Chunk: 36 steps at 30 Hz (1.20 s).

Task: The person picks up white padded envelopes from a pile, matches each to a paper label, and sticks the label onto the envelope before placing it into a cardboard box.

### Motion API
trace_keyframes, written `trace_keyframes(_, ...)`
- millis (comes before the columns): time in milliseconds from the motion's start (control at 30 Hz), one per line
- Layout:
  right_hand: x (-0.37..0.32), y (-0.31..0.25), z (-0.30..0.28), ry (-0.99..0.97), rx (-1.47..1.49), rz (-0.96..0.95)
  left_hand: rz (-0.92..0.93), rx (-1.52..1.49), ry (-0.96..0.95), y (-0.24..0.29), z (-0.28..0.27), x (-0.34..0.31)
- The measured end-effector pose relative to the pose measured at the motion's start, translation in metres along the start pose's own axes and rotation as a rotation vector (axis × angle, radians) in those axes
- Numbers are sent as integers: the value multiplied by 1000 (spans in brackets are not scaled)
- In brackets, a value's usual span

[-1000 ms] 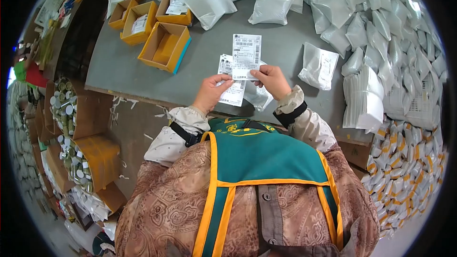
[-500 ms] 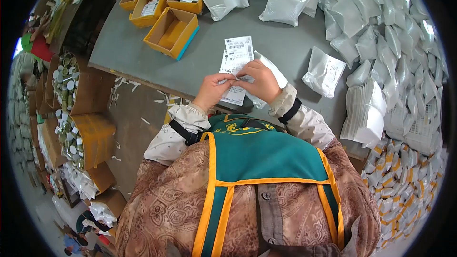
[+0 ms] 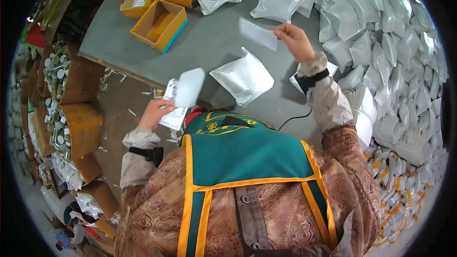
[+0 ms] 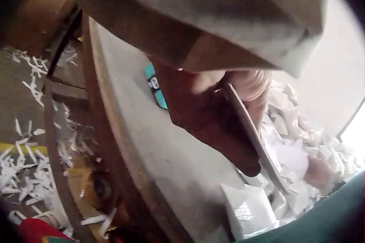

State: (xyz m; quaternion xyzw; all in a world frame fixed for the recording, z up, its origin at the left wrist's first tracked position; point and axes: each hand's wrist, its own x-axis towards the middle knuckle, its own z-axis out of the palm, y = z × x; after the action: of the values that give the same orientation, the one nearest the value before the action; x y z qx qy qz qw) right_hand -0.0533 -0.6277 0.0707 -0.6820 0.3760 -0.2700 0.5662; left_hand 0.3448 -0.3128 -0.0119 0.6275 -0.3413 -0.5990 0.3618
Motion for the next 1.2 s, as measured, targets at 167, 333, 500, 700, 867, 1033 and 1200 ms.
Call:
trace_keyframes(167, -62, 17, 36, -209, -669, -576, -136, -266, 178, -32, -6, -32)
trace_keyframes(333, -108, 60, 67, -372, -736, -564, -121, -292, 204, -23, 13, -25)
trace_keyframes(500, -91, 56, 70, -360, -574, -276, -87, -261, 185, -4, 16, -8)
trace_keyframes(700, -63, 76, 106, -324, -871, -566, -37, -222, 190, 11, 19, 3)
trace_keyframes(867, -55, 84, 116, -440, -954, -534, -26, -255, 214, 14, 17, 13)
trace_keyframes(1033, -63, 74, 144, -32, -869, -271, 14, -267, 244, 21, 16, 15)
trace_keyframes(1200, -58, 75, 155, -49, -1033, -103, -4, -306, 232, 22, 14, 26)
